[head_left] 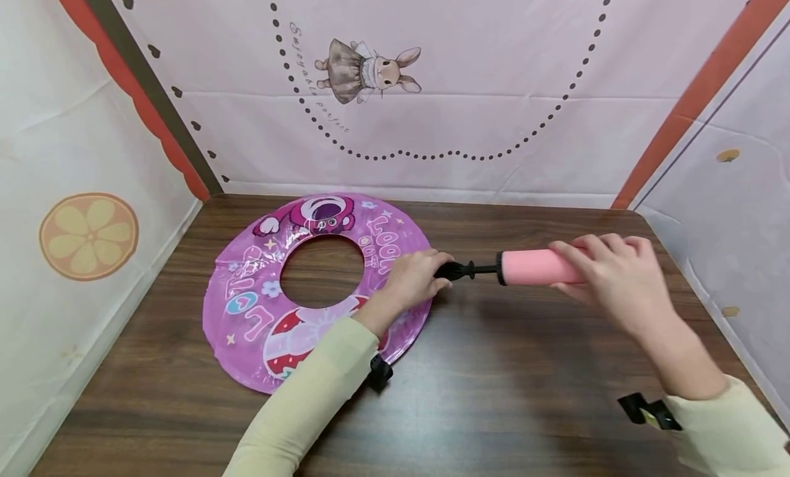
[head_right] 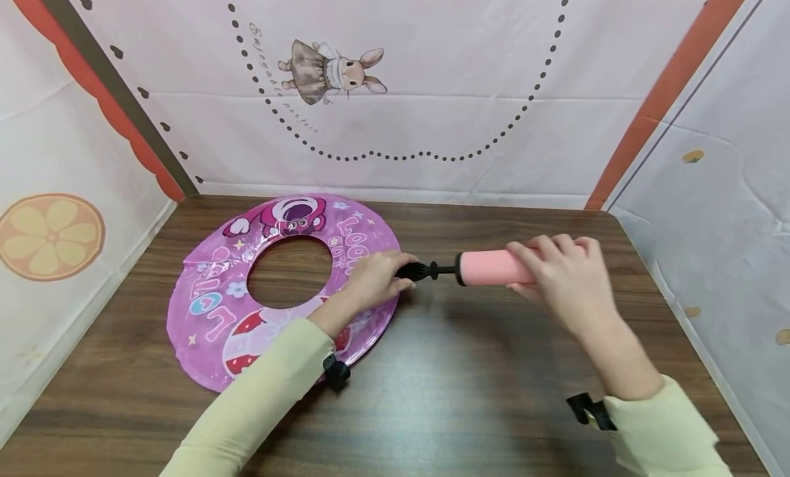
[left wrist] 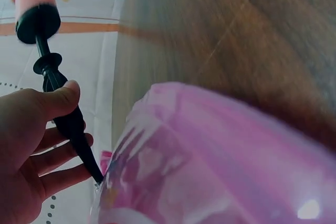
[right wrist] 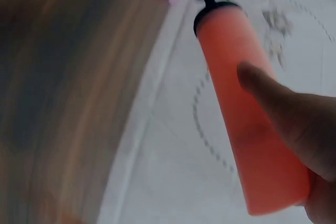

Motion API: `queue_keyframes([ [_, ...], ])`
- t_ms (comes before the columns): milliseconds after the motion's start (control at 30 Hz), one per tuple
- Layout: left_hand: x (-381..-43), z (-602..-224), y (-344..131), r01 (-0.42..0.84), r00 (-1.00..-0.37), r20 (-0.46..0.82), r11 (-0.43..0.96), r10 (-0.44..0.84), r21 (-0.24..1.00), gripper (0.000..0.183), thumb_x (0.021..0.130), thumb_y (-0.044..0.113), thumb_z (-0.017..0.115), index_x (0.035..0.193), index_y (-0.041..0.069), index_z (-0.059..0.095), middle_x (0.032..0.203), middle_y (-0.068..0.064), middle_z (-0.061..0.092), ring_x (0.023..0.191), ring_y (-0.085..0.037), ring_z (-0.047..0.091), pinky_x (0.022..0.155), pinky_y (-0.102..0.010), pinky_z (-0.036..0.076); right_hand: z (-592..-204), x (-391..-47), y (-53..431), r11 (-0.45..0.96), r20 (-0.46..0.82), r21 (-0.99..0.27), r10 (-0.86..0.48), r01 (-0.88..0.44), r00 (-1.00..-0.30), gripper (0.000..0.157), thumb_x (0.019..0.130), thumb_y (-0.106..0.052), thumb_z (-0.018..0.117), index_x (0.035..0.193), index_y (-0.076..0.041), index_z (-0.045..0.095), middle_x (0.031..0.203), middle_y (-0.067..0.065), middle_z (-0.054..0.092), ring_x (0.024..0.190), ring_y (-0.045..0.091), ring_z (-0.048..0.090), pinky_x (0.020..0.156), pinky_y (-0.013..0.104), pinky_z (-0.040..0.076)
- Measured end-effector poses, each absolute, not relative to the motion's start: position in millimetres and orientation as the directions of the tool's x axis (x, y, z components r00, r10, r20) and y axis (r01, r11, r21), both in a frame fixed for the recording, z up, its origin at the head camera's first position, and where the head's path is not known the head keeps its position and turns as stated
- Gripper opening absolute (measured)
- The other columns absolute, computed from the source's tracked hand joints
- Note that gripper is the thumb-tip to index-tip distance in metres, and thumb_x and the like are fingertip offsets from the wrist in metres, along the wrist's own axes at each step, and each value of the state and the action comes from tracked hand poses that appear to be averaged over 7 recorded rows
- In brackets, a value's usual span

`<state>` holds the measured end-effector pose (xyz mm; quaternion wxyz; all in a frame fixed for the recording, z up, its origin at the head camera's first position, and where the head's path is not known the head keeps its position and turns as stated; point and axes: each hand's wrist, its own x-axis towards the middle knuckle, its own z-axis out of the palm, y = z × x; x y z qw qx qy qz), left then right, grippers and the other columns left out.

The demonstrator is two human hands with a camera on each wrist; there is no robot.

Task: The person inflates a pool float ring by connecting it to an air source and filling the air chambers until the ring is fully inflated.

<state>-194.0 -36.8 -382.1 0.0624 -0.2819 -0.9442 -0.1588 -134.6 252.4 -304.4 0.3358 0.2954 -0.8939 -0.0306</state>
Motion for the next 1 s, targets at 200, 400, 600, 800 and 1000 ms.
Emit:
queue_keyframes([
  [200, -194, -382, -38, 0.572, -0.816, 0.255, 0.789, 0.519, 0.224, 0.040, 0.078, 0.031, 0.072, 0.114, 0.015, 0.062, 0.100, -0.003, 0.066, 0.084, -0.020, 0.064, 0.071, -0.035, 0.052, -320, -144, 221, 0.821, 0.574, 0.284, -0.559, -0.494, -0.599, 0.048, 0.073, -0.044, 0.070, 0.109, -0.014, 0.061, 0.088, 0.014, 0.060, 0.078, 0.036, 0.054, 0.069, 0.054, 0.037],
  [400, -196, -383, -39, 0.536, -0.843, 0.234, 0.799, 0.485, 0.275, 0.040, 0.078, 0.030, 0.072, 0.114, 0.016, 0.063, 0.103, -0.003, 0.067, 0.090, -0.020, 0.064, 0.076, -0.036, 0.051, -322, -147, 212, 0.815, 0.592, 0.307, -0.568, -0.491, -0.572, 0.057, 0.058, -0.033, 0.083, 0.108, -0.015, 0.061, 0.089, 0.012, 0.060, 0.079, 0.034, 0.055, 0.072, 0.053, 0.038],
  [600, -198, -381, -41, 0.505, -0.863, 0.197, 0.792, 0.465, 0.343, 0.041, 0.077, 0.029, 0.073, 0.115, 0.016, 0.062, 0.109, -0.003, 0.066, 0.095, -0.020, 0.063, 0.080, -0.036, 0.050, -304, -145, 233, 0.805, 0.587, 0.278, -0.574, -0.524, -0.571, 0.053, 0.065, -0.042, 0.075, 0.109, -0.017, 0.063, 0.090, 0.010, 0.063, 0.080, 0.034, 0.057, 0.069, 0.050, 0.038],
  [800, -200, -380, -40, 0.503, -0.864, 0.169, 0.793, 0.475, 0.343, 0.041, 0.079, 0.031, 0.072, 0.115, 0.016, 0.062, 0.110, -0.002, 0.066, 0.095, -0.019, 0.063, 0.080, -0.034, 0.051, -284, -130, 271, 0.845, 0.580, 0.218, -0.515, -0.489, -0.631, 0.074, 0.085, -0.072, 0.021, 0.107, -0.016, 0.064, 0.089, 0.012, 0.064, 0.082, 0.037, 0.056, 0.070, 0.052, 0.036],
  [1000, -198, -382, -38, 0.518, -0.855, 0.178, 0.795, 0.486, 0.317, 0.042, 0.079, 0.031, 0.071, 0.117, 0.017, 0.061, 0.110, -0.002, 0.065, 0.094, -0.019, 0.063, 0.079, -0.034, 0.051, -274, -121, 291, 0.869, 0.604, 0.216, -0.477, -0.445, -0.639, 0.078, 0.084, -0.075, 0.018, 0.104, -0.015, 0.064, 0.089, 0.014, 0.063, 0.083, 0.040, 0.054, 0.075, 0.054, 0.035],
])
